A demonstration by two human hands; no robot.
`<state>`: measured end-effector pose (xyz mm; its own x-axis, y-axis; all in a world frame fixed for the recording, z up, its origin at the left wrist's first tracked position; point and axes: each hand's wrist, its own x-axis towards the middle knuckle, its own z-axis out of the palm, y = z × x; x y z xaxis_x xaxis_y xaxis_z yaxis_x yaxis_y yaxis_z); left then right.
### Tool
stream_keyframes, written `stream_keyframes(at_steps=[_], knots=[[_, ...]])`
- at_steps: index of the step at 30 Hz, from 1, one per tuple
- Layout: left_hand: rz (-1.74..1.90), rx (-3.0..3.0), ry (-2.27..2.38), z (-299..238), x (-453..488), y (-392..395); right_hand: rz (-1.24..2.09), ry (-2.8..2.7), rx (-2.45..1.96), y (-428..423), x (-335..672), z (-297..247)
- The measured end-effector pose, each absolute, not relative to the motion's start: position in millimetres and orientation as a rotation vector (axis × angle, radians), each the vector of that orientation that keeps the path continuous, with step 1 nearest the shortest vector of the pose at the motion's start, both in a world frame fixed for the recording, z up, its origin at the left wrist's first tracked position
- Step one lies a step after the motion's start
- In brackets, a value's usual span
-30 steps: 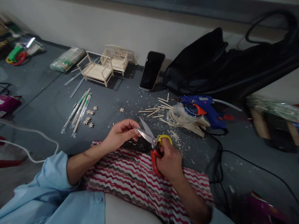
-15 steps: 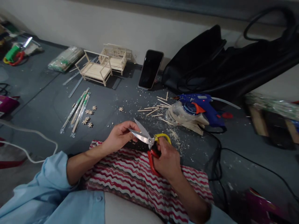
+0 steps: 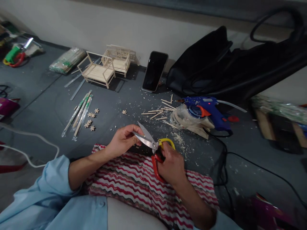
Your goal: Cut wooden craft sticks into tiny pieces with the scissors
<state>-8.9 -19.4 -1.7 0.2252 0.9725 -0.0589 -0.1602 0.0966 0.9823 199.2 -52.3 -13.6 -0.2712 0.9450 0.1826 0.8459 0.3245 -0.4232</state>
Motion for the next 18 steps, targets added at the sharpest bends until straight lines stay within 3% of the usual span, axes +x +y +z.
stream_keyframes(at_steps=[18], knots=[[1.067, 1.057, 0.912, 2.3, -6.3, -18.4, 0.39, -2.147, -1.618, -56.4, 198.3, -17.4]])
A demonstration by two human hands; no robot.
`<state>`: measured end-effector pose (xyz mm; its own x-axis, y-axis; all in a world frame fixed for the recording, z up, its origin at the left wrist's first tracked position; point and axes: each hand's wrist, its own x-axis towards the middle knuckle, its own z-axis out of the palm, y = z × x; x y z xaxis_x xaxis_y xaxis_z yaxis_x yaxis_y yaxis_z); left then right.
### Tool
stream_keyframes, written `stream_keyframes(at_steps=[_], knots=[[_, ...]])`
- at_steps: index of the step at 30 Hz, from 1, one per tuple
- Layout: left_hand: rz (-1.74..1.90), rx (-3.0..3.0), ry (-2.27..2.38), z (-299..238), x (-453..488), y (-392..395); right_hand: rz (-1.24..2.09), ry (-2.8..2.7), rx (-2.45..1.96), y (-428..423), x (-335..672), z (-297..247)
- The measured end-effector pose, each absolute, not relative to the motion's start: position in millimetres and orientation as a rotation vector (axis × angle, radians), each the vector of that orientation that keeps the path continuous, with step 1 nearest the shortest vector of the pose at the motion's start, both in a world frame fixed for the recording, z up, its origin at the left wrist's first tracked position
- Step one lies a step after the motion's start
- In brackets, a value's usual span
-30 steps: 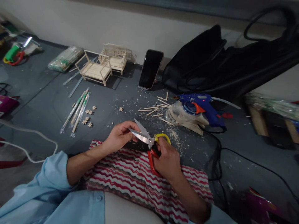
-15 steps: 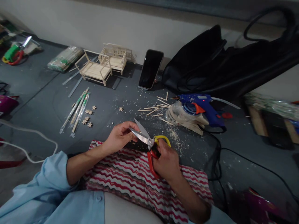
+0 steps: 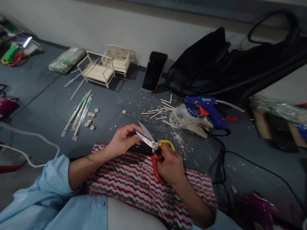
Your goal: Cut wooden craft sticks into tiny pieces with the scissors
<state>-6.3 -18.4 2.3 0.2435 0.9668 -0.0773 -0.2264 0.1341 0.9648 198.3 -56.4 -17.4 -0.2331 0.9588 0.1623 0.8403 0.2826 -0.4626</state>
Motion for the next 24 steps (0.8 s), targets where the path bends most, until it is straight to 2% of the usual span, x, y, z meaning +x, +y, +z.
stream_keyframes(at_steps=[10, 15, 24], knots=[[1.065, 1.023, 0.931, 3, -7, -16, 0.409, -2.055, -1.651, -51, 202, -17], [1.088, 0.947, 0.831, -2, -8, -13, 0.297, -1.933, -1.696, -41, 210, -16], [1.066, 0.7, 0.736, 6, -6, -11, 0.279, -1.993, -1.673, -43, 206, -18]])
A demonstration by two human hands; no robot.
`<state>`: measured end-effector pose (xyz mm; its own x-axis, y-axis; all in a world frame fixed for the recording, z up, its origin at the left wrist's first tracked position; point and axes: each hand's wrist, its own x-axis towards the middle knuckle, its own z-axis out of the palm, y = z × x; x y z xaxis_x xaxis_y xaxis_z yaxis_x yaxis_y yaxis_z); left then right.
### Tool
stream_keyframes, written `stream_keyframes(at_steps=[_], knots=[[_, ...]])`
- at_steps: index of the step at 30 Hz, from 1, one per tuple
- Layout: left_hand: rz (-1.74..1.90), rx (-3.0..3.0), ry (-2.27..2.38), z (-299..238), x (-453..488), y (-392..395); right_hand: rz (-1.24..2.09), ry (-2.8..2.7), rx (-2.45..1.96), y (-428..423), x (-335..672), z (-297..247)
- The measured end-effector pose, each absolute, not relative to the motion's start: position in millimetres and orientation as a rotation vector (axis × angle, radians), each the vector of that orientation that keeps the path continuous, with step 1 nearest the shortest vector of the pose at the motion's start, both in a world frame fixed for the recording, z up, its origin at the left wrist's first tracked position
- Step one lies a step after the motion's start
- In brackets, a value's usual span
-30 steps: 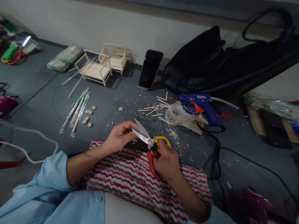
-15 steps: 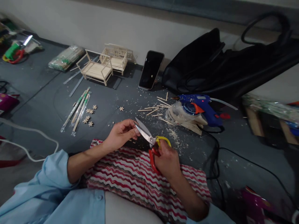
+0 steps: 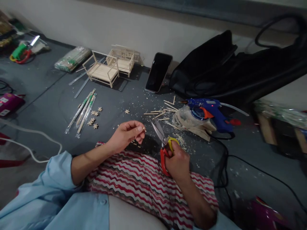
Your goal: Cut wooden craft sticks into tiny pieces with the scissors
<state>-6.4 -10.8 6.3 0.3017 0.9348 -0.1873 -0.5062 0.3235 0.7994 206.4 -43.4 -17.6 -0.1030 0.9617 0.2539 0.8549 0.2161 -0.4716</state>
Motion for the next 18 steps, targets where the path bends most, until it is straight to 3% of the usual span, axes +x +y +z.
stream_keyframes(at_steps=[5, 9, 13, 18], knots=[[1.033, 0.727, 0.753, 9, -9, -8, 0.294, -2.026, -1.657, -43, 207, -17], [0.959, 1.212, 1.027, 17, -37, 4, 0.263, -2.01, -1.676, -43, 207, -18], [0.551, 2.026, 1.507, 26, -81, 20, 0.282, -1.996, -1.703, -41, 206, -18], [0.081, 2.184, 1.627, 25, -105, 27, 0.348, -1.994, -1.702, -40, 206, -17]])
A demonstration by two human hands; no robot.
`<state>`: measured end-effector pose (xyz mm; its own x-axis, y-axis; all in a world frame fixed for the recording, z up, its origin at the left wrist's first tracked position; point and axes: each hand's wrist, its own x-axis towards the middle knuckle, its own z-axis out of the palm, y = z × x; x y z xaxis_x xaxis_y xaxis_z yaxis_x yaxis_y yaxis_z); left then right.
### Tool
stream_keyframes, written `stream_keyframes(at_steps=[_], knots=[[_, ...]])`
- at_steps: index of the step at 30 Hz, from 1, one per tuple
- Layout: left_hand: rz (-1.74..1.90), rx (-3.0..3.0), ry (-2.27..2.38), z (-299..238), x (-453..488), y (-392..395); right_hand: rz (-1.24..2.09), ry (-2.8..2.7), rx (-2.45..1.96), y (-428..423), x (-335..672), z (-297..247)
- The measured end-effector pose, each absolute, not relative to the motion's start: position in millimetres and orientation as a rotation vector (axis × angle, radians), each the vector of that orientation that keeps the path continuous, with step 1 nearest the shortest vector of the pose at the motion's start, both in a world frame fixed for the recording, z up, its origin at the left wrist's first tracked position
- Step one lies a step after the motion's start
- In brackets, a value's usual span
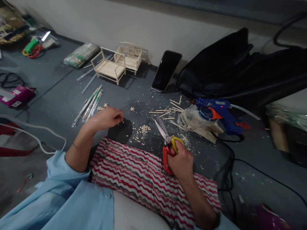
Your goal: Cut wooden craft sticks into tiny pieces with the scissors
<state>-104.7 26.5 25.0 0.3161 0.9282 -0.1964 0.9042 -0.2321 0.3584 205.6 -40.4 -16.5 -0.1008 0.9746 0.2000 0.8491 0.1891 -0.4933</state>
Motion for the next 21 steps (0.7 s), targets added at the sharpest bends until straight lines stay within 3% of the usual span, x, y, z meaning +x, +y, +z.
stream_keyframes(at_steps=[21], knots=[[0.001, 2.14, 1.655, 17.4, -106.8, 30.2, 0.383, -1.967, -1.712, -39.2, 205.7, -18.4]])
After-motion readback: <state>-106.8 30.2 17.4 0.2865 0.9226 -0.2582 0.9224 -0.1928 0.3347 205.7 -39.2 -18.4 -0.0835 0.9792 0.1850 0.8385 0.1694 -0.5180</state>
